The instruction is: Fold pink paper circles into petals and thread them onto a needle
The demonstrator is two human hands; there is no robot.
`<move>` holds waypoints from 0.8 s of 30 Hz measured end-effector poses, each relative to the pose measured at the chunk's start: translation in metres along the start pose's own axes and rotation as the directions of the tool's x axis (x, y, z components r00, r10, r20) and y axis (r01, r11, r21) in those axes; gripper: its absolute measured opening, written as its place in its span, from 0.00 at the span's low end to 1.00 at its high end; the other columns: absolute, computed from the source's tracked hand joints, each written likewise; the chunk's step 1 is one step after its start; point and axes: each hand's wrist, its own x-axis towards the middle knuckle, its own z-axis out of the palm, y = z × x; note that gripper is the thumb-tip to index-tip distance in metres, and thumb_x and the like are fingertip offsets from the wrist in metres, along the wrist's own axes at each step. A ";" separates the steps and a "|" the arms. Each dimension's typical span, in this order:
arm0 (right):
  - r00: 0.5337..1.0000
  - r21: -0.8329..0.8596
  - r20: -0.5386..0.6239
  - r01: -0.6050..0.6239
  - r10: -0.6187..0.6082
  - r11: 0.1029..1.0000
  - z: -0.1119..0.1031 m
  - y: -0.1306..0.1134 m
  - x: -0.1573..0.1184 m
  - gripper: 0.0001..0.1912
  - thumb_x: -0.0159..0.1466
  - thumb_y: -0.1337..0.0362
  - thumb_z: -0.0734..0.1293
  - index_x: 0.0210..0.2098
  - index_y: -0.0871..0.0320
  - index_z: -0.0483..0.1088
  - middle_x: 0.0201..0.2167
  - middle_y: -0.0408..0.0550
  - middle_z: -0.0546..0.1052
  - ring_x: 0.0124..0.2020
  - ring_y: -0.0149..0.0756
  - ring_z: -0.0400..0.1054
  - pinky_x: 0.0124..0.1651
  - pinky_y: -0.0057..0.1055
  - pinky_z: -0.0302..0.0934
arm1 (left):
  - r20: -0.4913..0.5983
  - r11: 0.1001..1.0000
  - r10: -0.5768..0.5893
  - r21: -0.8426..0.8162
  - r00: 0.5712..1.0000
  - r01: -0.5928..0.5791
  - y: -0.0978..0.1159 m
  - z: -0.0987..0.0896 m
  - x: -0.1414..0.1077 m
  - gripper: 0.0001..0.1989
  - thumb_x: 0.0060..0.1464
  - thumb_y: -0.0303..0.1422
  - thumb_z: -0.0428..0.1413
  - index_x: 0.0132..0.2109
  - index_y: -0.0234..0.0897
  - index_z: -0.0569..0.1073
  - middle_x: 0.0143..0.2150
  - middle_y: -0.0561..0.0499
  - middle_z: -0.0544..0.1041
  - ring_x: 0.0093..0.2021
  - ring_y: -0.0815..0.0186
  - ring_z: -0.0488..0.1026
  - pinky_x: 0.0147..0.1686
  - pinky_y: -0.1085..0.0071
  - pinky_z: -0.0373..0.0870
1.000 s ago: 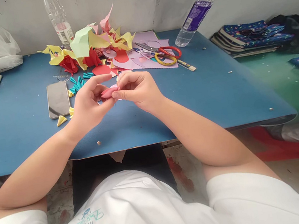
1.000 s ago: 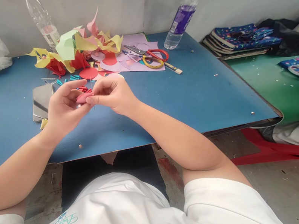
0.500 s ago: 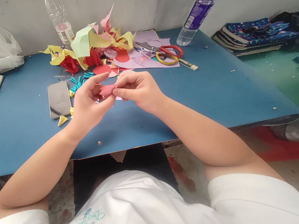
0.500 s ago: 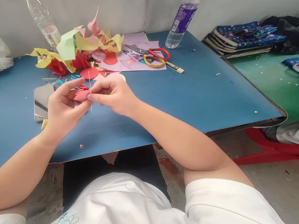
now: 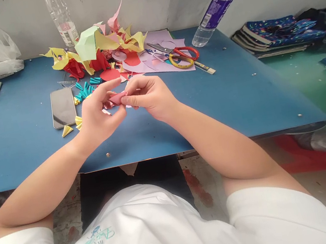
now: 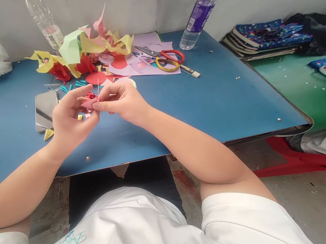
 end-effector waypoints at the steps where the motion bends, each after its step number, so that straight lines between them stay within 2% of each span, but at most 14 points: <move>1: 1.000 0.007 -0.001 0.002 -0.002 1.000 0.000 0.001 0.000 0.29 0.58 0.41 0.96 0.30 0.52 0.83 0.32 0.41 0.82 0.32 0.34 0.71 0.36 0.39 0.68 | 0.004 1.000 0.009 0.005 1.000 -0.009 0.001 0.000 0.000 0.30 0.62 0.38 0.75 0.69 0.42 0.84 0.47 0.48 0.93 0.46 0.56 0.87 0.49 0.54 0.83; 4: 1.000 0.008 -0.012 0.003 -0.003 1.000 0.001 0.000 -0.001 0.28 0.59 0.41 0.96 0.30 0.51 0.83 0.33 0.41 0.82 0.33 0.34 0.72 0.37 0.39 0.69 | 0.009 0.999 -0.006 -0.035 1.000 0.006 0.002 -0.001 0.000 0.29 0.63 0.39 0.78 0.67 0.43 0.84 0.46 0.50 0.92 0.45 0.57 0.86 0.49 0.54 0.83; 8: 1.000 -0.020 -0.020 -0.005 0.005 1.000 0.000 -0.006 -0.002 0.29 0.57 0.41 0.97 0.30 0.52 0.83 0.32 0.41 0.83 0.32 0.35 0.73 0.36 0.38 0.71 | 0.036 0.982 -0.111 -0.152 0.993 0.115 0.000 -0.003 0.004 0.30 0.62 0.40 0.81 0.67 0.41 0.84 0.41 0.51 0.91 0.42 0.60 0.84 0.51 0.54 0.85; 10: 1.000 -0.048 -0.026 -0.006 0.005 0.999 -0.002 -0.008 -0.002 0.29 0.57 0.40 0.97 0.33 0.51 0.86 0.33 0.42 0.84 0.32 0.34 0.74 0.36 0.37 0.73 | 0.082 0.949 -0.201 -0.232 0.976 0.215 -0.001 -0.005 0.006 0.33 0.59 0.38 0.83 0.67 0.40 0.84 0.39 0.52 0.90 0.42 0.60 0.85 0.49 0.56 0.85; 13: 0.999 -0.082 -0.047 0.023 -0.027 0.996 -0.004 -0.006 -0.002 0.29 0.60 0.36 0.95 0.39 0.50 0.89 0.37 0.43 0.87 0.33 0.35 0.76 0.37 0.38 0.77 | 0.159 0.884 -0.309 -0.315 0.938 0.345 -0.002 -0.006 0.010 0.33 0.56 0.33 0.83 0.66 0.39 0.86 0.42 0.49 0.92 0.43 0.58 0.88 0.46 0.58 0.86; 17: 0.989 -0.139 -0.072 0.120 -0.131 0.983 -0.005 -0.002 -0.001 0.30 0.63 0.30 0.91 0.38 0.48 0.90 0.40 0.46 0.88 0.39 0.41 0.81 0.45 0.44 0.81 | 0.177 0.861 -0.360 -0.316 0.916 0.399 -0.004 -0.007 0.012 0.27 0.52 0.30 0.82 0.59 0.39 0.89 0.43 0.48 0.91 0.44 0.56 0.90 0.44 0.60 0.86; 20: 0.974 -0.192 -0.155 0.136 -0.167 0.972 -0.009 -0.005 0.000 0.28 0.64 0.28 0.89 0.36 0.43 0.90 0.39 0.47 0.88 0.43 0.47 0.81 0.52 0.53 0.82 | 0.179 0.860 -0.386 -0.285 0.905 0.423 -0.005 -0.006 0.014 0.26 0.50 0.31 0.81 0.57 0.40 0.89 0.40 0.50 0.89 0.42 0.56 0.89 0.42 0.60 0.86; 22: 0.957 -0.205 -0.236 0.121 -0.169 0.971 -0.017 -0.012 0.002 0.28 0.63 0.22 0.87 0.37 0.36 0.89 0.42 0.47 0.90 0.50 0.54 0.83 0.58 0.61 0.81 | 0.174 0.863 -0.394 -0.269 0.903 0.428 -0.004 -0.006 0.014 0.26 0.48 0.32 0.80 0.56 0.40 0.88 0.42 0.50 0.89 0.44 0.55 0.89 0.44 0.60 0.87; 24: 0.909 -0.198 -0.379 0.101 -0.171 0.975 -0.028 -0.020 0.005 0.32 0.53 0.12 0.84 0.34 0.28 0.86 0.42 0.44 0.91 0.57 0.61 0.83 0.59 0.66 0.79 | 0.167 0.868 -0.393 -0.256 0.904 0.424 -0.002 -0.006 0.015 0.26 0.47 0.33 0.79 0.55 0.39 0.89 0.45 0.49 0.89 0.47 0.54 0.89 0.46 0.59 0.87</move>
